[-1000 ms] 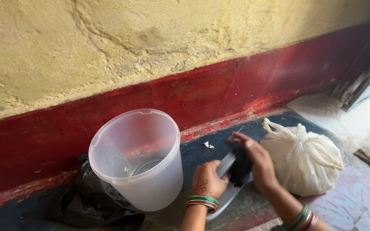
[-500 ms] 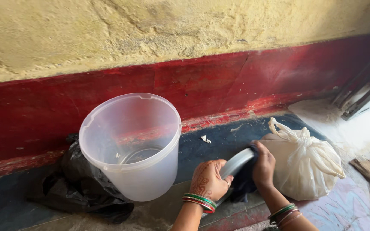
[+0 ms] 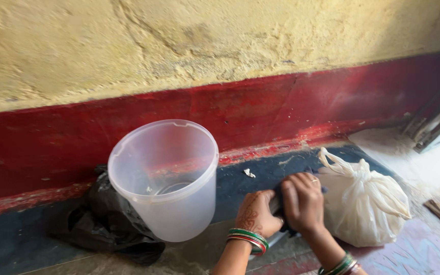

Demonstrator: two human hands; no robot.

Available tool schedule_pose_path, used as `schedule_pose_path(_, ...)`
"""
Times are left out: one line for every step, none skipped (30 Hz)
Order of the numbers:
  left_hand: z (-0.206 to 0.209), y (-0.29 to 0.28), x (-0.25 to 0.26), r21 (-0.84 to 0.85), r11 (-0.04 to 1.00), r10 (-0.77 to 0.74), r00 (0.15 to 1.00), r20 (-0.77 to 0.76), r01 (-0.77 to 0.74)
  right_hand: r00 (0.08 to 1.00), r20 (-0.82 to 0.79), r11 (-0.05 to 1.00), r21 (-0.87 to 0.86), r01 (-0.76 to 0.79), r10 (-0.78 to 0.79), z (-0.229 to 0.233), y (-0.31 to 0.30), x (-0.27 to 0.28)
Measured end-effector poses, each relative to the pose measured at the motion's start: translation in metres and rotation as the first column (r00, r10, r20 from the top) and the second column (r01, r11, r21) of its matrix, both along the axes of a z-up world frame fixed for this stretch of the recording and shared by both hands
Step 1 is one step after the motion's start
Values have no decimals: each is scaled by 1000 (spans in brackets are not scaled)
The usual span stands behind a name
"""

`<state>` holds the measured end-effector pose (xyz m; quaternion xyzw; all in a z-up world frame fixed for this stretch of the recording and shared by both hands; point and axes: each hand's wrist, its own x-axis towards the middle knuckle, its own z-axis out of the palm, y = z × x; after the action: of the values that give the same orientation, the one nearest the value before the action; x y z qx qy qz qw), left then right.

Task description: The person wipes a metal lid with a dark cloth, then wipes the inside and outside of a translucent plastic bucket with the same cloth. The cleaned lid is placed against the wall, and the bucket remains on the floor.

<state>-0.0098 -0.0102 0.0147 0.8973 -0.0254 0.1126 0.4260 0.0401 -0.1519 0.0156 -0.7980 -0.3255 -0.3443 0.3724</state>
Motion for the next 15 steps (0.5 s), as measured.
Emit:
schedule_pose_path(-5,-2,1,8,1000,13,1000,-25,-12,997,76,997,-75,-15,21,13,5,-7)
schedule_pose_path(-9,-4,2,17,1000,25,998,-51,-24,995,85,997,-72,-35,41,21,6,-9)
schedule_pose_path(-12,-6,1,-16,1000,14,999,-44,-15,994,94,996,-68,-57,63,22,7,-9)
schedule_pose_path(-14,-8,0,-49,999,4,999,-38,-5,991,103,995,-65,-79,85,20,6,-7)
schedule_pose_path(-14,-8,-1,-79,997,-3,1000,-30,0,998,25,998,-3,-62,62,14,5,-2)
schedule_pose_path(-13,-8,-2,-123,992,-19,999,-44,13,998,-54,998,57,-40,43,6,2,6)
schedule_pose_path(-11,-8,-1,-167,986,-33,998,-51,24,991,-129,993,115,-14,29,-4,-3,15)
schedule_pose_path(-10,-8,-1,-210,977,-48,997,-58,35,985,-171,987,161,7,21,-18,-10,23)
schedule_pose_path(-8,-6,0,-194,980,-45,997,-60,32,979,-205,977,211,24,20,-33,-15,33)
schedule_pose_path(-8,-5,1,-178,984,-41,997,-63,29,971,-238,965,260,43,21,-50,-20,44)
schedule_pose_path(-9,-5,-1,-165,986,-42,997,-70,30,951,-308,933,351,82,32,-70,-27,56)
schedule_pose_path(-12,-5,-4,-165,986,-46,997,-66,35,926,-375,891,436,128,51,-93,-33,68)
schedule_pose_path(-13,-1,-6,-159,986,-50,997,-55,40,899,-430,837,519,174,79,-114,-39,82)
schedule_pose_path(-15,2,-9,-153,987,-53,998,-44,46,879,-471,806,548,222,78,-136,-47,93)
schedule_pose_path(-17,5,-14,-175,983,-68,996,-54,58,855,-512,773,573,271,79,-156,-56,99)
